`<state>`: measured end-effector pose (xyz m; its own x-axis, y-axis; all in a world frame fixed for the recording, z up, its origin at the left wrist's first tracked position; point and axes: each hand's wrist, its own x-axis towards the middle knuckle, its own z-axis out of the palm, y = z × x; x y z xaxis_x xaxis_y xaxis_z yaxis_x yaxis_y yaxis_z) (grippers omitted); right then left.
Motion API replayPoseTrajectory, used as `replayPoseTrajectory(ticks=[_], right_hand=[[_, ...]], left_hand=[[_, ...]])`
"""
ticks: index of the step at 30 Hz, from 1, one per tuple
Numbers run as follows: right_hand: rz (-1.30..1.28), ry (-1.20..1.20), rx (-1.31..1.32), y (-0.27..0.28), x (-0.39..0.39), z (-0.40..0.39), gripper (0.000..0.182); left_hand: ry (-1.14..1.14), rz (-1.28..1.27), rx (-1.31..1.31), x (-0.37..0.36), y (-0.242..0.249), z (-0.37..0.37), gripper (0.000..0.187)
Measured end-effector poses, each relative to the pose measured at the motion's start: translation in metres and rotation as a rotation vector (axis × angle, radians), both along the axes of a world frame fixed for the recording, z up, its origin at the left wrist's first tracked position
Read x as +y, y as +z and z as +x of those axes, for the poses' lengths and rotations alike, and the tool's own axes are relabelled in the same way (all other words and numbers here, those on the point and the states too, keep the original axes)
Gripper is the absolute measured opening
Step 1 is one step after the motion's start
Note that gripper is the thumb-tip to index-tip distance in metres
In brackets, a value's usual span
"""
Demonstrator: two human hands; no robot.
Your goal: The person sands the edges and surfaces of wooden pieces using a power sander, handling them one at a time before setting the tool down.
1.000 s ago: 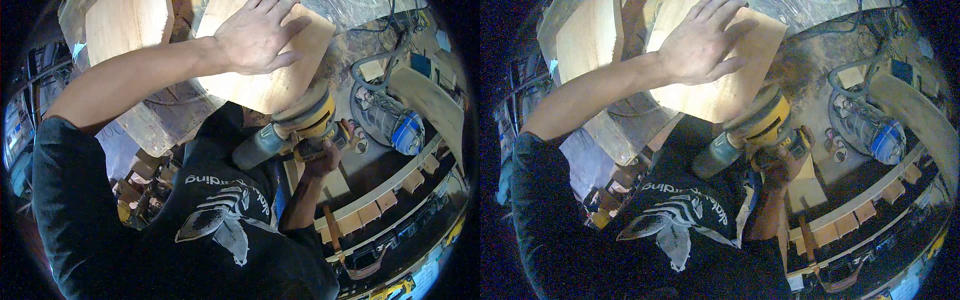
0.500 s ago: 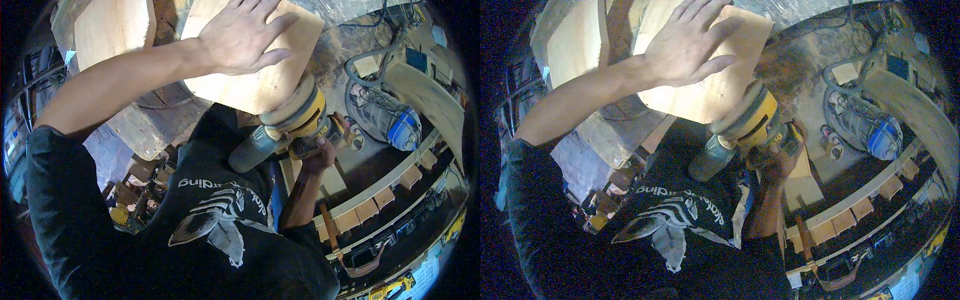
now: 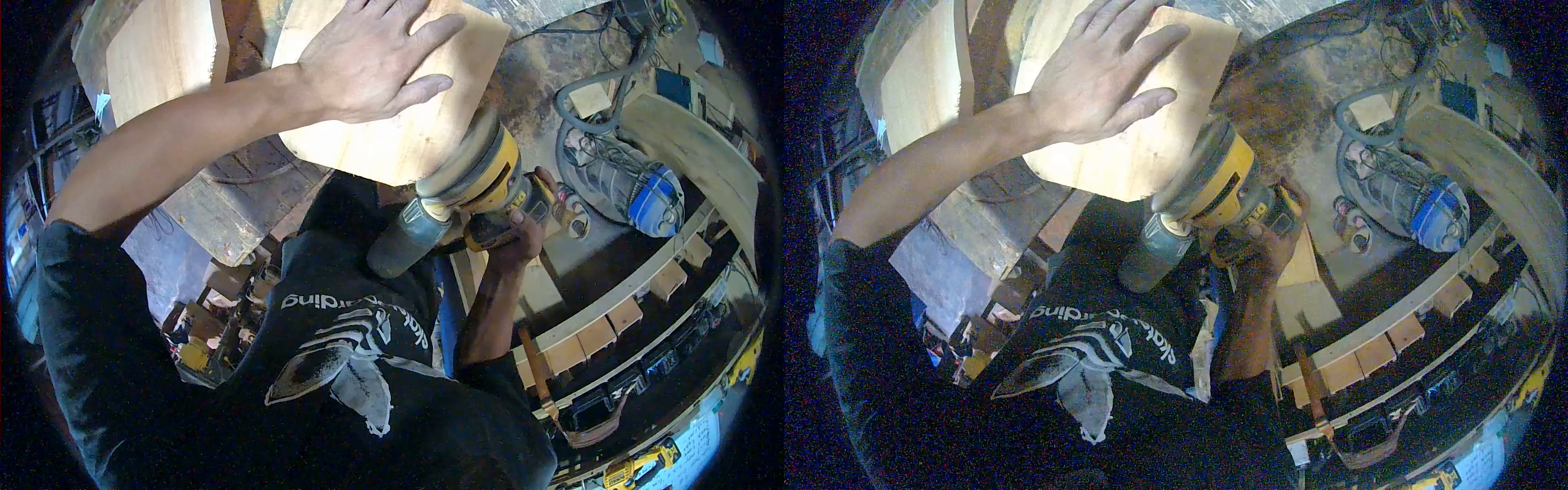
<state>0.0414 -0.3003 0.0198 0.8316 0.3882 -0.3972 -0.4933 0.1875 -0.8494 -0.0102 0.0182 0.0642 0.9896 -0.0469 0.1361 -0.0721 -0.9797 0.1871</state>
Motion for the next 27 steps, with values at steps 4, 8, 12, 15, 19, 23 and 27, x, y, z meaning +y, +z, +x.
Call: replayPoseTrajectory(ticks=[4, 8, 12, 15, 19, 23, 27], right_hand=[[-0.022, 0.011, -0.008, 0.0, -0.001, 0.003, 0.09], [-0.021, 0.055, -0.031, -0.015, -0.011, 0.009, 0.093], [-0.004, 0.054, -0.033, -0.021, -0.01, 0.009, 0.093], [0.02, 0.042, -0.054, -0.014, -0.004, 0.008, 0.092], [0.064, -0.009, 0.067, -0.001, 0.004, 0.006, 0.09], [0.077, 0.003, 0.057, -0.002, 0.005, 0.007, 0.089], [0.094, -0.011, 0.052, -0.003, 0.003, 0.0, 0.089]], left_hand=[[-0.011, 0.017, 0.013, 0.0, 0.0, -0.001, 0.072], [-0.011, 0.005, 0.01, 0.0, 0.0, -0.002, 0.073], [-0.02, 0.001, 0.01, 0.0, -0.001, -0.004, 0.073], [-0.028, -0.003, 0.009, 0.001, -0.001, -0.004, 0.073], [-0.039, -0.011, -0.002, 0.0, -0.002, -0.005, 0.073], [-0.051, -0.019, -0.015, 0.0, -0.003, -0.006, 0.072], [-0.052, -0.04, -0.008, 0.0, -0.004, -0.006, 0.071]])
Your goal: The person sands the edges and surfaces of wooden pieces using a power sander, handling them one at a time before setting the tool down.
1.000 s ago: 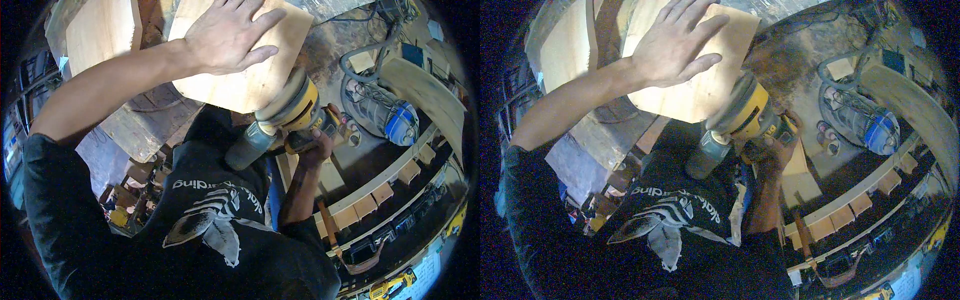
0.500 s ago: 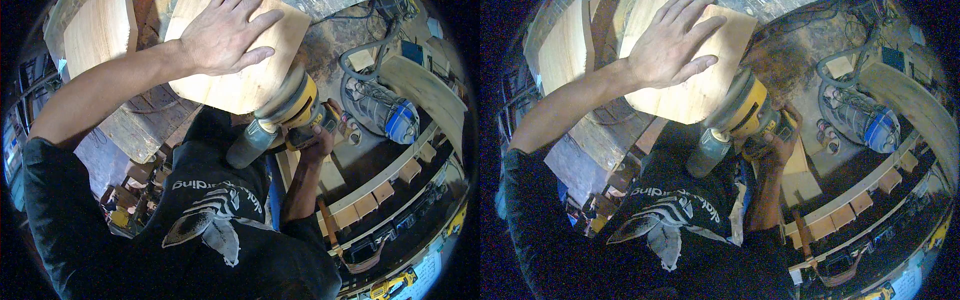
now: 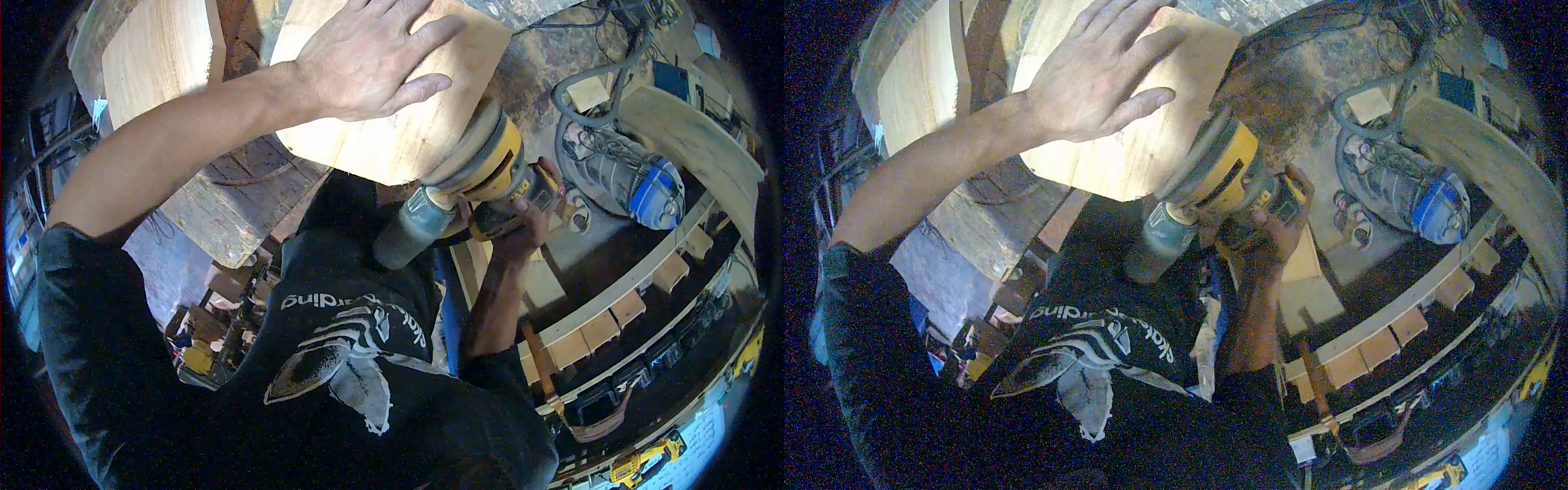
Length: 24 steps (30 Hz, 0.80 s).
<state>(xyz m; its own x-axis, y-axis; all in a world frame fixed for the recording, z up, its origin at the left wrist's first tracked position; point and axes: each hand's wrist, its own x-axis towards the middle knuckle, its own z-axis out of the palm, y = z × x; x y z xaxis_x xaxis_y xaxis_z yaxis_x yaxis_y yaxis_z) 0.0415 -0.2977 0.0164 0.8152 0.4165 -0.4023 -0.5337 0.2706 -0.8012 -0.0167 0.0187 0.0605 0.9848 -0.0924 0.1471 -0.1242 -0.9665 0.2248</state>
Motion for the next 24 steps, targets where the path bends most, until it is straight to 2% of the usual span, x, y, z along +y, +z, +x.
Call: replayPoseTrajectory(ticks=[12, 17, 24], right_hand=[[-0.062, -0.078, -0.06, -0.01, -0.015, -0.03, 0.09], [-0.064, -0.126, 0.036, 0.01, -0.004, -0.037, 0.087], [-0.08, -0.111, -0.009, 0.005, -0.012, -0.037, 0.083]], left_hand=[[0.084, 0.028, -0.003, -0.003, 0.0, 0.004, 0.071], [0.132, 0.046, -0.023, -0.007, -0.001, 0.002, 0.07], [0.223, 0.031, -0.054, -0.014, -0.002, -0.002, 0.07]])
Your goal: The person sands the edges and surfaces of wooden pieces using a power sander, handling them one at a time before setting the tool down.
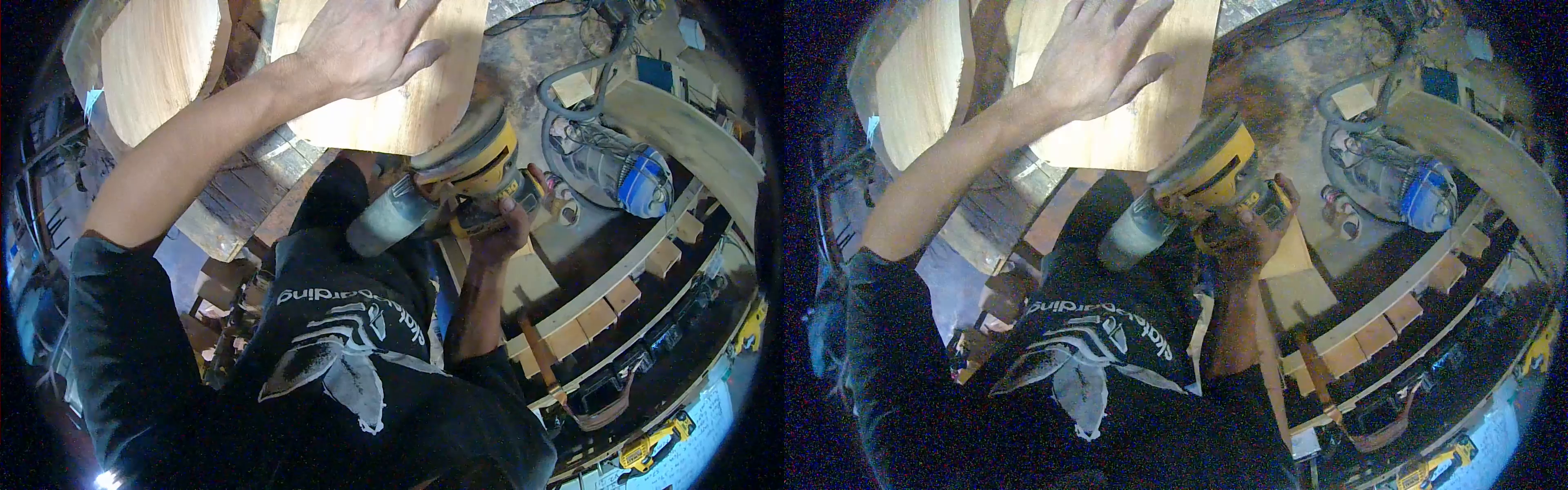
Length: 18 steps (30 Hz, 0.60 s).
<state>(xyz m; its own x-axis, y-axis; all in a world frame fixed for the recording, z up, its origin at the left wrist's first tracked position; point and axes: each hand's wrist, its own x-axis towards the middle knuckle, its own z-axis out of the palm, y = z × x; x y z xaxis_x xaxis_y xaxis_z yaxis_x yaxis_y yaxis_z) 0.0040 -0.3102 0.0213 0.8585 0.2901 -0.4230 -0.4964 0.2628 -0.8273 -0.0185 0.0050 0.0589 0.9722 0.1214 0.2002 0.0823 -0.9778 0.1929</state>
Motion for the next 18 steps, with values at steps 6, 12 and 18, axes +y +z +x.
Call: replayPoseTrajectory(ticks=[6, 12, 18], right_hand=[[-0.047, 0.065, -0.061, 0.004, -0.002, -0.005, 0.077], [-0.082, 0.07, 0.006, 0.017, 0.002, -0.014, 0.078], [-0.14, 0.056, -0.032, 0.03, 0.022, -0.023, 0.076]], left_hand=[[0.058, -0.012, -0.026, -0.002, -0.002, -0.001, 0.072], [0.103, -0.077, -0.089, -0.003, -0.001, -0.001, 0.073], [0.134, -0.122, -0.116, 0.007, -0.005, -0.001, 0.071]])
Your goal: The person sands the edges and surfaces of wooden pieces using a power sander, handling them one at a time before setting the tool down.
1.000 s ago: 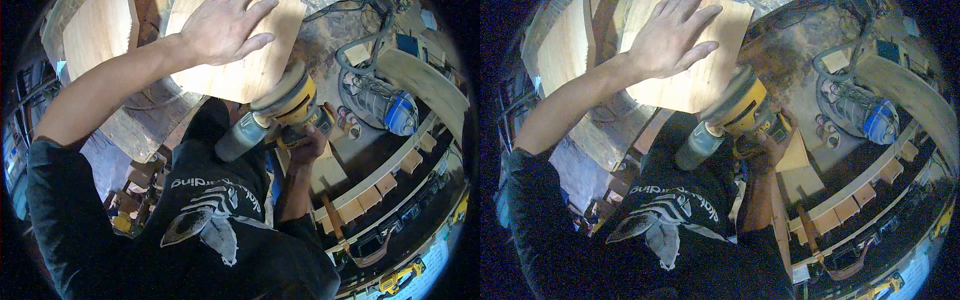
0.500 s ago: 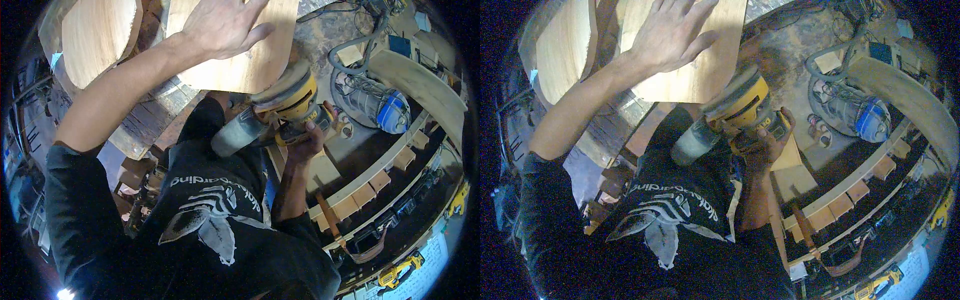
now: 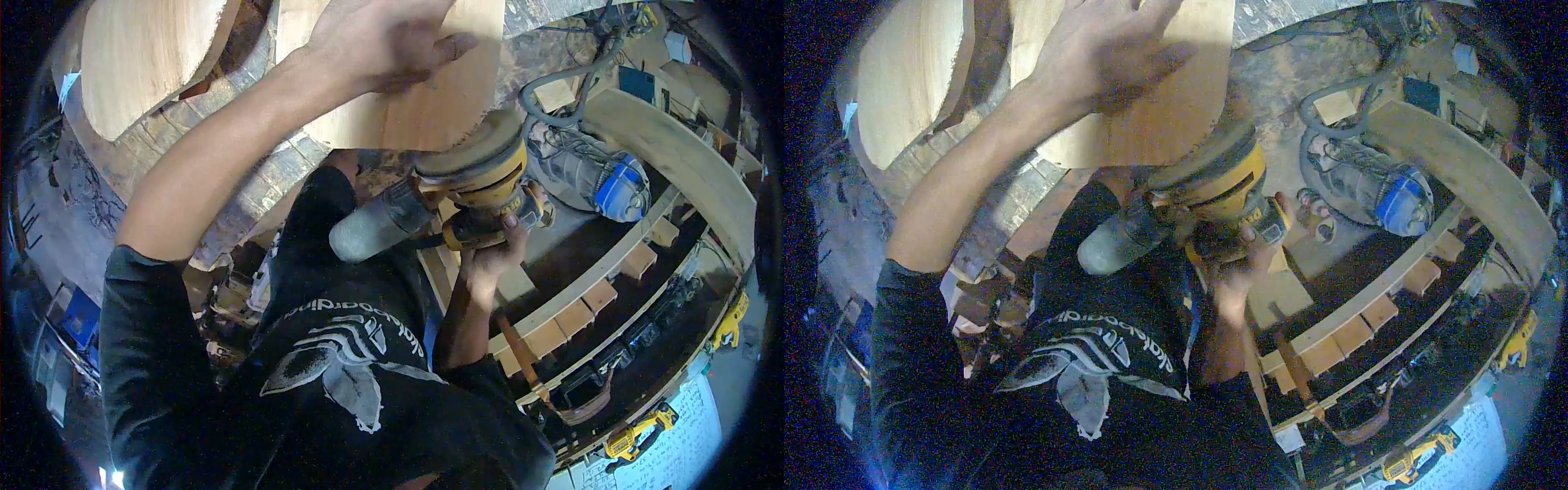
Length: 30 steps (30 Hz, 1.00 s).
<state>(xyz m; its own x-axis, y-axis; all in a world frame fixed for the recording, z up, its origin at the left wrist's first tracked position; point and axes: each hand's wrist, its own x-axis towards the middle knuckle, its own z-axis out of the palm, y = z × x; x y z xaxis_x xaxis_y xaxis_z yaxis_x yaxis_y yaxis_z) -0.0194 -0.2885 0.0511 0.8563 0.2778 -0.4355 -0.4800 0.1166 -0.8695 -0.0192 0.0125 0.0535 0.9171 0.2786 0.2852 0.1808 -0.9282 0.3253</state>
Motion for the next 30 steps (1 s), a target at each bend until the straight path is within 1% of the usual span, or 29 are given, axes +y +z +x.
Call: replayPoseTrajectory(ticks=[2, 3, 4, 5, 7, 8, 11, 13, 18, 20, 22, 26, 28, 30], right_hand=[[-0.023, -0.052, 0.007, 0.003, 0.002, -0.001, 0.073], [-0.024, -0.044, 0.0, -0.001, 0.001, 0.0, 0.073], [0.036, -0.05, -0.019, -0.008, 0.0, 0.002, 0.071], [0.096, -0.055, -0.038, -0.01, 0.0, 0.004, 0.069], [0.094, -0.08, -0.05, -0.013, 0.002, 0.003, 0.068], [0.101, -0.113, -0.056, -0.013, 0.003, 0.004, 0.067], [0.087, -0.058, -0.103, -0.017, 0.001, 0.003, 0.065], [0.084, -0.058, -0.105, -0.018, 0.001, 0.002, 0.064], [0.066, -0.103, -0.056, -0.014, 0.008, -0.006, 0.063], [0.108, -0.104, -0.064, -0.017, 0.008, -0.006, 0.064], [0.112, -0.112, -0.061, -0.012, 0.013, -0.009, 0.064], [0.116, -0.143, -0.061, -0.009, 0.017, -0.009, 0.066], [0.137, -0.129, -0.05, -0.006, 0.02, -0.009, 0.066], [0.155, -0.115, -0.038, -0.004, 0.022, -0.009, 0.066]], left_hand=[[0.005, -0.002, -0.008, 0.001, -0.007, 0.0, 0.071], [0.015, 0.028, -0.073, 0.001, -0.014, 0.001, 0.072], [0.023, 0.056, -0.135, 0.003, -0.02, 0.003, 0.072], [0.03, 0.051, -0.141, 0.004, -0.019, 0.002, 0.072], [0.013, 0.017, -0.066, 0.005, -0.016, 0.002, 0.072], [0.02, 0.013, -0.071, 0.007, -0.014, 0.002, 0.072], [-0.013, -0.064, -0.115, 0.009, -0.015, -0.001, 0.071], [0.012, 0.039, -0.146, 0.007, -0.018, -0.004, 0.069], [0.027, 0.048, -0.147, 0.005, -0.023, -0.005, 0.067], [0.016, 0.055, -0.147, 0.008, -0.02, -0.004, 0.066], [0.009, -0.046, -0.083, 0.01, -0.015, -0.004, 0.068], [0.01, -0.013, -0.013, 0.016, -0.01, 0.004, 0.069], [0.012, 0.04, -0.11, 0.018, -0.011, 0.005, 0.07], [0.008, 0.062, -0.115, 0.02, -0.01, 0.007, 0.069]])
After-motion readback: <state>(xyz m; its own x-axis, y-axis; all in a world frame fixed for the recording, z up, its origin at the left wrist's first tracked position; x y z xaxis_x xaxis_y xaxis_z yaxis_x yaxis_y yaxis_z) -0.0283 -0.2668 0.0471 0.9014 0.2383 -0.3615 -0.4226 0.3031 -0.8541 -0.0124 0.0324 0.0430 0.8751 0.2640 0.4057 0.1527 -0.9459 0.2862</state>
